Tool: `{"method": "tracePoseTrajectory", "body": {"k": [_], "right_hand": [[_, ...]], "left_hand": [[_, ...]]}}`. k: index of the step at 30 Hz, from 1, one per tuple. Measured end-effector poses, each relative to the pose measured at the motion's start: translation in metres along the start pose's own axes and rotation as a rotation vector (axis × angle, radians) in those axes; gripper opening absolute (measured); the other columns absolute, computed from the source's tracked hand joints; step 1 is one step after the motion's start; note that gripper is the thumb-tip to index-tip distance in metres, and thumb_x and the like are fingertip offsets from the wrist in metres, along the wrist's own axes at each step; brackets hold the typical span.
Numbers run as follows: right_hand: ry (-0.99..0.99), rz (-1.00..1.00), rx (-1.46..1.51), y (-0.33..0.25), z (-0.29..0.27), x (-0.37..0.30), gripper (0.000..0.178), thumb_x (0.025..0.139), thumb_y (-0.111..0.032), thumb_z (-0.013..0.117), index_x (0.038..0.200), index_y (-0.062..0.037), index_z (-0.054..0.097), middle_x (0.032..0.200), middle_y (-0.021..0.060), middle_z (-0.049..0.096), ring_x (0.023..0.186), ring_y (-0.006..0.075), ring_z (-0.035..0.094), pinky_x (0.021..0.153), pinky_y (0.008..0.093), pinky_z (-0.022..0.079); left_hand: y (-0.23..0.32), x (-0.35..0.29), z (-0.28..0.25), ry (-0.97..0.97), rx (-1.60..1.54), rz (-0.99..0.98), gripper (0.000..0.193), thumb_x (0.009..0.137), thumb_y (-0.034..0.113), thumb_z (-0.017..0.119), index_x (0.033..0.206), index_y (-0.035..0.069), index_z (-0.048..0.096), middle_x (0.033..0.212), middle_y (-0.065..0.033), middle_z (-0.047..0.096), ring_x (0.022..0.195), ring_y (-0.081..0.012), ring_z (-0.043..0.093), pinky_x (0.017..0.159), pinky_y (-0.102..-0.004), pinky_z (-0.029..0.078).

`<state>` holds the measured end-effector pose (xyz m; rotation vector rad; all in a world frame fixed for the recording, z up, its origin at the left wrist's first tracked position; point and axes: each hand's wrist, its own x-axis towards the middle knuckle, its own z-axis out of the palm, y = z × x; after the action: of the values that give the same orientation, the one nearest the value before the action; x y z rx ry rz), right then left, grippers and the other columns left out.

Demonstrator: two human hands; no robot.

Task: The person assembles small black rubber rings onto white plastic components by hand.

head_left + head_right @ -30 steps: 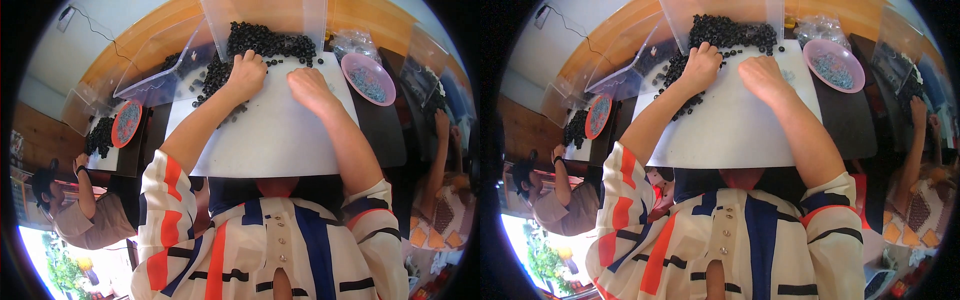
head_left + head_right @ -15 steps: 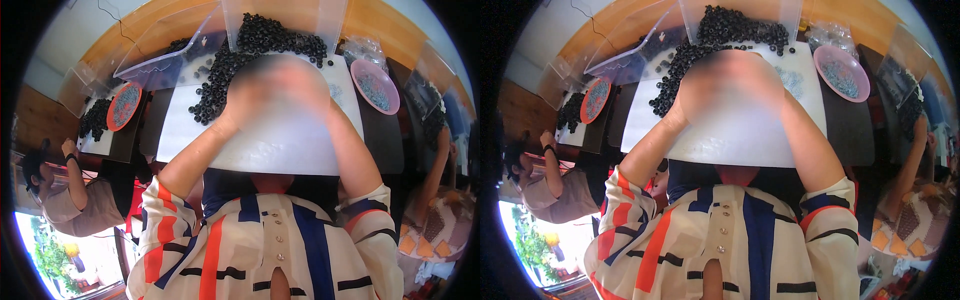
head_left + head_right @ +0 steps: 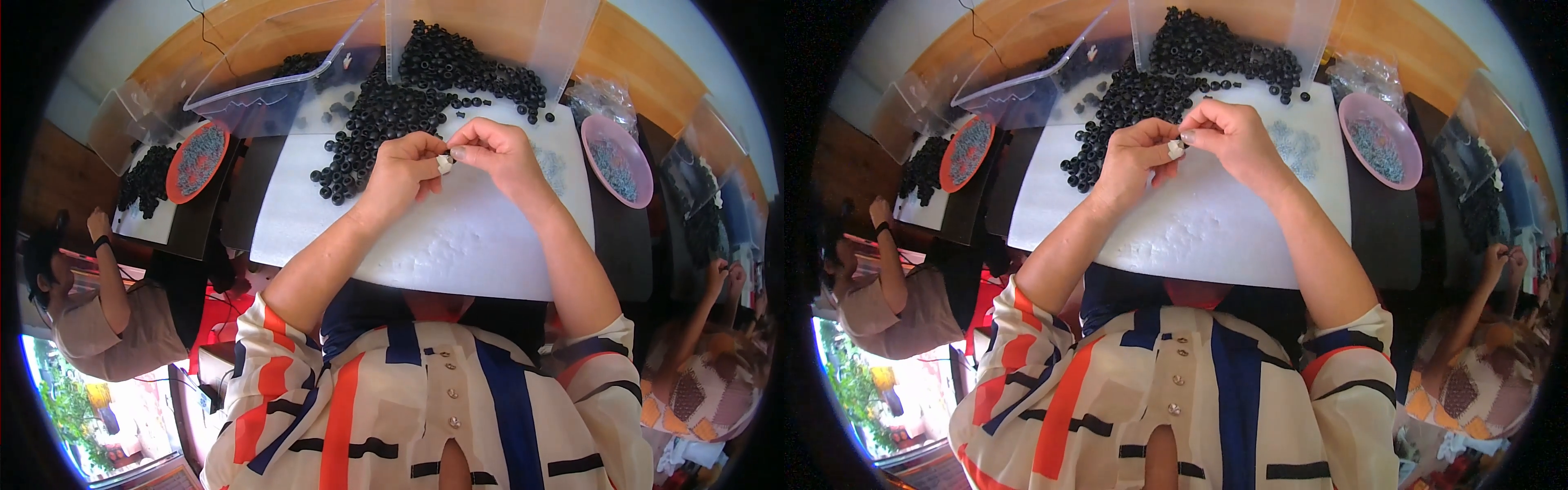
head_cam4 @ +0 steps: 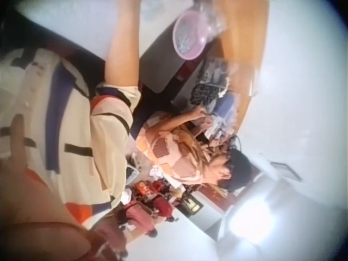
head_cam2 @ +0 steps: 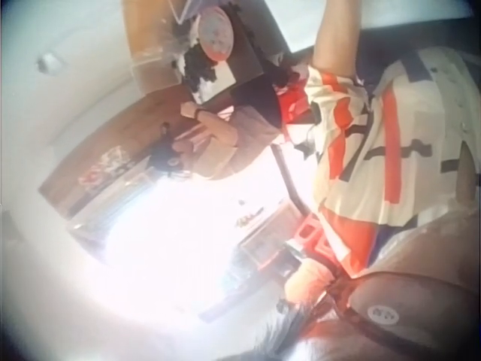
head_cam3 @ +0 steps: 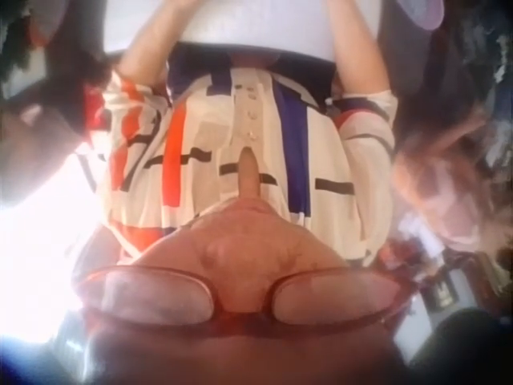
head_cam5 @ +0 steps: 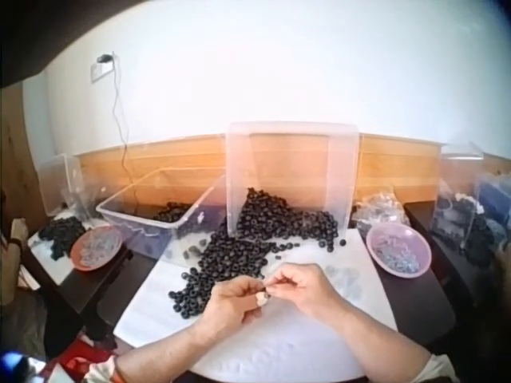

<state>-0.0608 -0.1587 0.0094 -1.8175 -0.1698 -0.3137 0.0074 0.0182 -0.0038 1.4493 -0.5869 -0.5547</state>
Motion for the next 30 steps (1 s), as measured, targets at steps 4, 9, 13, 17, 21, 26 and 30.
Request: {"method": "tracePoseTrajectory", "body": {"k": [4, 9, 13, 17, 21, 26, 30], "right_hand": [[-0.035, -0.056, -0.044, -0.002, 0.004, -0.003, 0.007, 0.082, 0.002, 0.066, 0.089, 0.0005, 0.062, 0.076, 0.0003, 0.063, 0.073, 0.0066, 0.057, 0.068, 0.0234, 0.048], [0.039, -0.149, -0.121, -0.003, 0.013, -0.004, 0.013, 0.077, 0.005, 0.067, 0.087, -0.0001, 0.062, 0.072, 0.0007, 0.061, 0.069, 0.0065, 0.057, 0.065, 0.0233, 0.048], [-0.052, -0.119, -0.094, 0.002, 0.000, -0.001, 0.016, 0.075, 0.004, 0.069, 0.090, -0.0005, 0.063, 0.071, 0.0007, 0.061, 0.070, 0.0055, 0.057, 0.065, 0.0228, 0.048], [-0.001, -0.135, -0.291, 0.013, -0.012, 0.007, 0.021, 0.078, -0.003, 0.070, 0.098, -0.0051, 0.068, 0.082, 0.0013, 0.063, 0.076, 0.0109, 0.058, 0.071, 0.0262, 0.047], [0.217, -0.308, -1.076, 0.024, -0.006, 0.017, 0.025, 0.083, -0.013, 0.069, 0.108, -0.0108, 0.067, 0.107, 0.0018, 0.065, 0.096, 0.0229, 0.060, 0.083, 0.0349, 0.046], [0.194, -0.249, -1.297, 0.042, 0.003, 0.023, 0.028, 0.085, -0.021, 0.068, 0.113, -0.0162, 0.066, 0.110, 0.0003, 0.063, 0.111, 0.0230, 0.053, 0.092, 0.0409, 0.038], [0.156, -0.191, -1.141, 0.033, -0.005, 0.021, 0.024, 0.082, -0.021, 0.071, 0.105, -0.0154, 0.069, 0.106, 0.0000, 0.062, 0.109, 0.0234, 0.053, 0.092, 0.0404, 0.038]], "left_hand": [[-0.002, 0.002, -0.005, 0.026, -0.177, -0.051, 0.014, 0.088, 0.002, 0.062, 0.100, -0.005, 0.064, 0.076, -0.0074, 0.063, 0.056, -0.0123, 0.057, 0.044, -0.0233, 0.039], [0.001, 0.000, -0.003, -0.014, -0.271, -0.083, 0.013, 0.089, 0.001, 0.061, 0.100, -0.006, 0.064, 0.076, -0.0082, 0.064, 0.056, -0.0131, 0.058, 0.043, -0.0236, 0.040], [-0.002, 0.001, -0.005, -0.058, -0.164, -0.078, 0.013, 0.088, 0.003, 0.064, 0.099, -0.005, 0.065, 0.075, -0.0063, 0.062, 0.057, -0.0114, 0.058, 0.043, -0.0232, 0.040], [-0.003, -0.004, 0.002, 0.022, 0.001, -0.025, 0.012, 0.084, 0.003, 0.064, 0.093, -0.004, 0.065, 0.072, -0.0052, 0.062, 0.056, -0.0108, 0.058, 0.047, -0.0243, 0.044], [-0.009, -0.005, 0.006, -0.082, 0.128, 0.040, 0.013, 0.082, 0.004, 0.066, 0.094, -0.001, 0.066, 0.071, -0.0019, 0.061, 0.059, -0.0079, 0.055, 0.051, -0.0239, 0.044], [-0.015, -0.005, 0.005, -0.141, 0.226, 0.098, 0.011, 0.082, 0.004, 0.069, 0.091, 0.000, 0.066, 0.072, 0.0007, 0.060, 0.061, -0.0059, 0.052, 0.054, -0.0225, 0.043], [-0.015, -0.002, 0.005, -0.143, 0.182, 0.110, 0.010, 0.081, 0.005, 0.069, 0.090, 0.000, 0.067, 0.070, 0.0005, 0.060, 0.059, -0.0063, 0.053, 0.052, -0.0227, 0.042]]}}
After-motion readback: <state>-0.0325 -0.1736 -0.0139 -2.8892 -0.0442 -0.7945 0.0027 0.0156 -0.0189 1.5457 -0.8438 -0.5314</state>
